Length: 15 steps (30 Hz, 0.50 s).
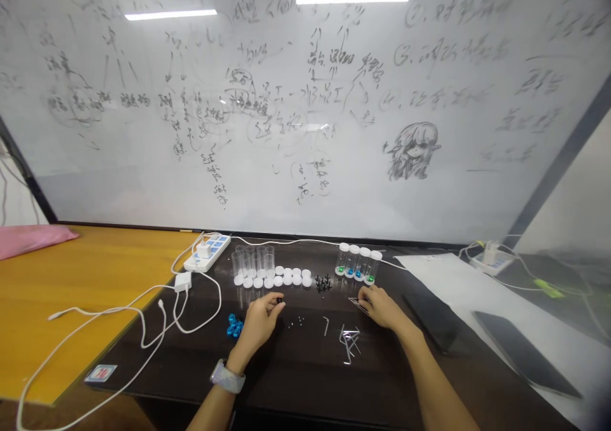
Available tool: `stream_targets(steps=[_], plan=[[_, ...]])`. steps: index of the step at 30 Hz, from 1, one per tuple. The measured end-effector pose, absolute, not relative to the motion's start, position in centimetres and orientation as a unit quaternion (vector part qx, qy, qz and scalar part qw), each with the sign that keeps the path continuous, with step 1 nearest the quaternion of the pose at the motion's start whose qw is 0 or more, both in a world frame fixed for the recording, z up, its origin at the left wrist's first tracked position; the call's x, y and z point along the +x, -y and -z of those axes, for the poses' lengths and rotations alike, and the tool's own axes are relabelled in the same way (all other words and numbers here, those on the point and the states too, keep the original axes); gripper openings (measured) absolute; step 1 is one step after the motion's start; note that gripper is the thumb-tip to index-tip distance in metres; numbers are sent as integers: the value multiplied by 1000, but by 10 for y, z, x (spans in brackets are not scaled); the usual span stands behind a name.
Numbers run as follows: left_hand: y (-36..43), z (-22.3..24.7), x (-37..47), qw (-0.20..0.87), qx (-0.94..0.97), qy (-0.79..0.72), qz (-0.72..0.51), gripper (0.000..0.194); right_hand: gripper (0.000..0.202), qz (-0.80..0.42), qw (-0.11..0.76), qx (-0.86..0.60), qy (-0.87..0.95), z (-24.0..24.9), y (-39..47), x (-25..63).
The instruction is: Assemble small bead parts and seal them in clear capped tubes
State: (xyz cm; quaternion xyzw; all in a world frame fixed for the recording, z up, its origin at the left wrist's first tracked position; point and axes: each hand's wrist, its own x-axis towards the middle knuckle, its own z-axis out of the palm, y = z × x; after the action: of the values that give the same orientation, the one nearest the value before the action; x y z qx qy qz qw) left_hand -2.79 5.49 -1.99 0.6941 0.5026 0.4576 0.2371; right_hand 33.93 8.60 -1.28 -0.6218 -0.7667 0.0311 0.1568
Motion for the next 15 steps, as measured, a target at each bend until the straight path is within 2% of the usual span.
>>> stream_targets(steps=[7, 11, 15], plan=[[-55, 20, -27, 261, 681, -495, -472, 29, 15, -48, 198, -625, 754, 10, -88, 342], [-53, 19, -25, 313, 660, -485, -481, 32, 17, -107, 239, -608, 749, 5, -90, 343], [-53, 17, -25, 314, 664, -483, -475, 32, 19, -140, 271, -612, 730, 2, -91, 346]])
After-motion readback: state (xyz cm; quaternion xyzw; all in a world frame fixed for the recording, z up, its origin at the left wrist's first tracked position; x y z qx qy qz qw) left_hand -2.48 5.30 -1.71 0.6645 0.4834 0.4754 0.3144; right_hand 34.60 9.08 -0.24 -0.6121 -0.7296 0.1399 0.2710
